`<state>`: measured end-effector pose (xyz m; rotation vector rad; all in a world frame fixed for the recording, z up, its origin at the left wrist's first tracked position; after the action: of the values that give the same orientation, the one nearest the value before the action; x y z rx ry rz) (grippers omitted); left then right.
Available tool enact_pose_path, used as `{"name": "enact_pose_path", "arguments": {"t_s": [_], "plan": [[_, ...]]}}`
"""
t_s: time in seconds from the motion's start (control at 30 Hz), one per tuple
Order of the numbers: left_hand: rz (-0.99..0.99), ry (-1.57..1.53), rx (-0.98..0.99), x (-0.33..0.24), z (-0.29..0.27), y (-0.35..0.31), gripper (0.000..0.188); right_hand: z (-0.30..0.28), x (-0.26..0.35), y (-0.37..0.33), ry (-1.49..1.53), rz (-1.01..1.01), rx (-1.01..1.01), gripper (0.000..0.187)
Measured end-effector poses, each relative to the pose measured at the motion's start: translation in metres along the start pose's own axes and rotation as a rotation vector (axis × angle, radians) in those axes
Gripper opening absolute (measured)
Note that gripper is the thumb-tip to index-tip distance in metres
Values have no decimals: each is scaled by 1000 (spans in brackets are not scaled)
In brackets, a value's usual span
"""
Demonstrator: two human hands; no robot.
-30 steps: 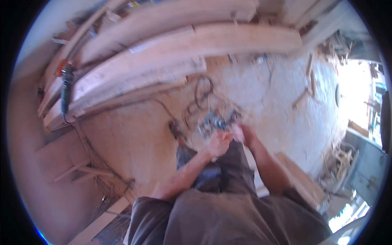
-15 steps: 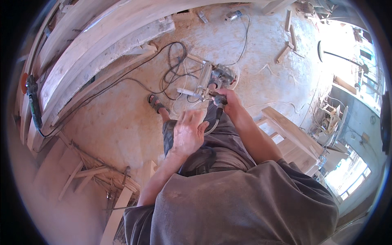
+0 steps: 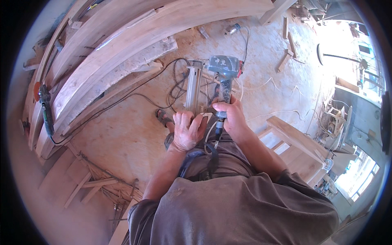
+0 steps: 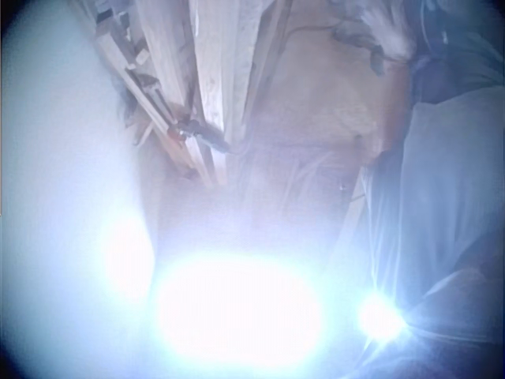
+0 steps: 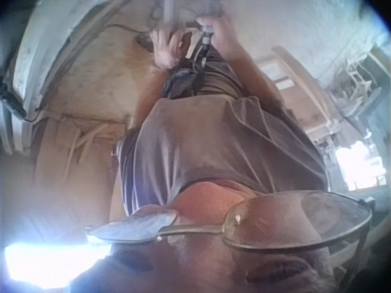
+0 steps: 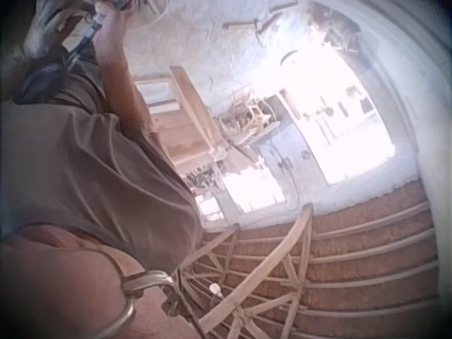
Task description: The person applies glue to small wooden blocks with a stick, attaches them to curved wooden beams, and secures them using a pneumatic nail gun.
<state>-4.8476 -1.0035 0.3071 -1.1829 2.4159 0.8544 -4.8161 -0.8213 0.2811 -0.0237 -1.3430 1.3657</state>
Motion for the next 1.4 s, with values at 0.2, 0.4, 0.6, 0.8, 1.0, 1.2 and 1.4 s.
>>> {"name": "enact_pose_path", "arguments": {"t_s": [0.2,0.4,0.6,0.8,1.0,1.2,1.4], "plan": [[-24,-33,-116,-10,-35,-5,36,4,-2,-3,133,33,-16,40],[42,-184,-222,-11,-71,-26,30,25,21,-30,165,-68,29,56],[-159,-205,14,1,-67,-47,16,25,58,-35,42,-52,218,31],[-365,-19,26,11,-60,-71,5,19,51,17,153,57,352,24],[-1002,163,44,-2,-62,-141,12,-1,108,48,164,45,285,20],[-1208,33,-157,11,-108,-172,15,0,134,68,121,-266,340,23],[-1310,-56,-548,123,-215,-175,23,29,119,33,-281,-476,149,28]]}}
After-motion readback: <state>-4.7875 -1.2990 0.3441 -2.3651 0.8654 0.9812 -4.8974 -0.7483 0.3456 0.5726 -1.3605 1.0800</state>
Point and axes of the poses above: each hand's wrist, its own y-axis towards the middle knuckle, its own z-axis out of the palm, x = y × z, the point moved 3 cm from there along y, towards the middle knuckle, and after that the axes turned 11 degrees about y, right-handed, at the moved point
